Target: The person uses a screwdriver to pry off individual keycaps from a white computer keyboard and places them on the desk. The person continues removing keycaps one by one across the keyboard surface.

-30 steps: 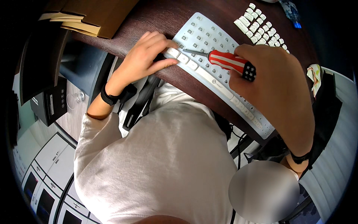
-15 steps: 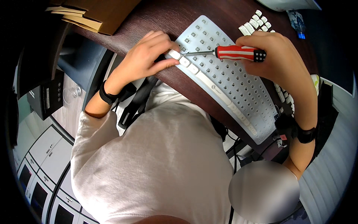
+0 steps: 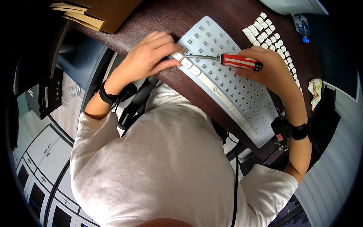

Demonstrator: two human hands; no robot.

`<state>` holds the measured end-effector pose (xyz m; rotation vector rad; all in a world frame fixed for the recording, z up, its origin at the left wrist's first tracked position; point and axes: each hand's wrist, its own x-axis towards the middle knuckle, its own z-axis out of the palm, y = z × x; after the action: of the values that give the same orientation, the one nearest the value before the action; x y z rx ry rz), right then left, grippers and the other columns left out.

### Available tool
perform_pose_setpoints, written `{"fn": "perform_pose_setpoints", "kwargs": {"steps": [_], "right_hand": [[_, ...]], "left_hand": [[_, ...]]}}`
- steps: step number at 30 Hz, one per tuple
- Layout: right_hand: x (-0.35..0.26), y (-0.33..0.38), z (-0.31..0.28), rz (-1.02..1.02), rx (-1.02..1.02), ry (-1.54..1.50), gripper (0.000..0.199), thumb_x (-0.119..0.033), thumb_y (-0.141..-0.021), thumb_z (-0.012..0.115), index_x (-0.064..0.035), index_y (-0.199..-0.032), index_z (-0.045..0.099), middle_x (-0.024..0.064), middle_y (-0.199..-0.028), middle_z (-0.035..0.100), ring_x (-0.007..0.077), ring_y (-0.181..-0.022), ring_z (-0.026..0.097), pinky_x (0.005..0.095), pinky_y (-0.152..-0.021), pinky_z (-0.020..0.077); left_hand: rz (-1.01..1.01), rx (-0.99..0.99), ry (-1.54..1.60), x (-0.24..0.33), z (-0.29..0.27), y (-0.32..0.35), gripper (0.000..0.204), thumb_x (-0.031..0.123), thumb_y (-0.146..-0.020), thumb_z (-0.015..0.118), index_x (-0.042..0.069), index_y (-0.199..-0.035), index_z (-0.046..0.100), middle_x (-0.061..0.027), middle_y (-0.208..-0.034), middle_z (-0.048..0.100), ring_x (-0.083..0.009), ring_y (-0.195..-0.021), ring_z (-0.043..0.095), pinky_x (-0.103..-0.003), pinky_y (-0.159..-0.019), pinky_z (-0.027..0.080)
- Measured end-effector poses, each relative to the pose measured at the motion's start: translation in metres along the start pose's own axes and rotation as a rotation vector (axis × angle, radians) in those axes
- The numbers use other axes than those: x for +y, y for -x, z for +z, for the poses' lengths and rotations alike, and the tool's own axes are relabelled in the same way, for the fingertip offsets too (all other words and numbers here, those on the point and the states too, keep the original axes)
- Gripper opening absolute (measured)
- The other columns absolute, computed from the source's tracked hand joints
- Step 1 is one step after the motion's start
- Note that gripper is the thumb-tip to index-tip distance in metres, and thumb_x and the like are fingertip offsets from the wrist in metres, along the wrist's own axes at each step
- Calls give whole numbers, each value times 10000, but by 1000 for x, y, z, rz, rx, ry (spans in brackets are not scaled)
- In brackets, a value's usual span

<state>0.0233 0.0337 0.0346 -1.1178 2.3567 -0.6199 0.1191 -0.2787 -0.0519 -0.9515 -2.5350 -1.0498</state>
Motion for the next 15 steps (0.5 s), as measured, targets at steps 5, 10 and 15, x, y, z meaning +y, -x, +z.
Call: {"fn": "perform_pose_setpoints", "kwargs": {"steps": [5,10,15], "right_hand": [[8,3,6,-29,27,21,354,-146,-732,852,-35,-1034,704,79,-857,672,226,-762,645,319,-691,501],[5,10,11,-14,66,131,453,-246,-732,851,-52,-1103,679,86,-877,661,233,-754,639,321,-677,499],[-8,19,15,57,138,198,624,-371,-731,834,-62,-1213,584,91,-938,669,250,-775,661,329,-669,508]], "left_hand": [[-3,-3,-5,1,-1,0,266,257,-845,730,60,-1009,657,-79,-870,552,-278,-861,547,-374,-787,451],[-7,-13,-2,2,-2,-1,268,253,-844,731,61,-1014,654,-80,-877,556,-279,-864,549,-375,-795,450],[-17,-41,-27,4,-2,-5,263,235,-853,723,56,-1030,644,-93,-891,565,-294,-875,555,-387,-804,448]]}}
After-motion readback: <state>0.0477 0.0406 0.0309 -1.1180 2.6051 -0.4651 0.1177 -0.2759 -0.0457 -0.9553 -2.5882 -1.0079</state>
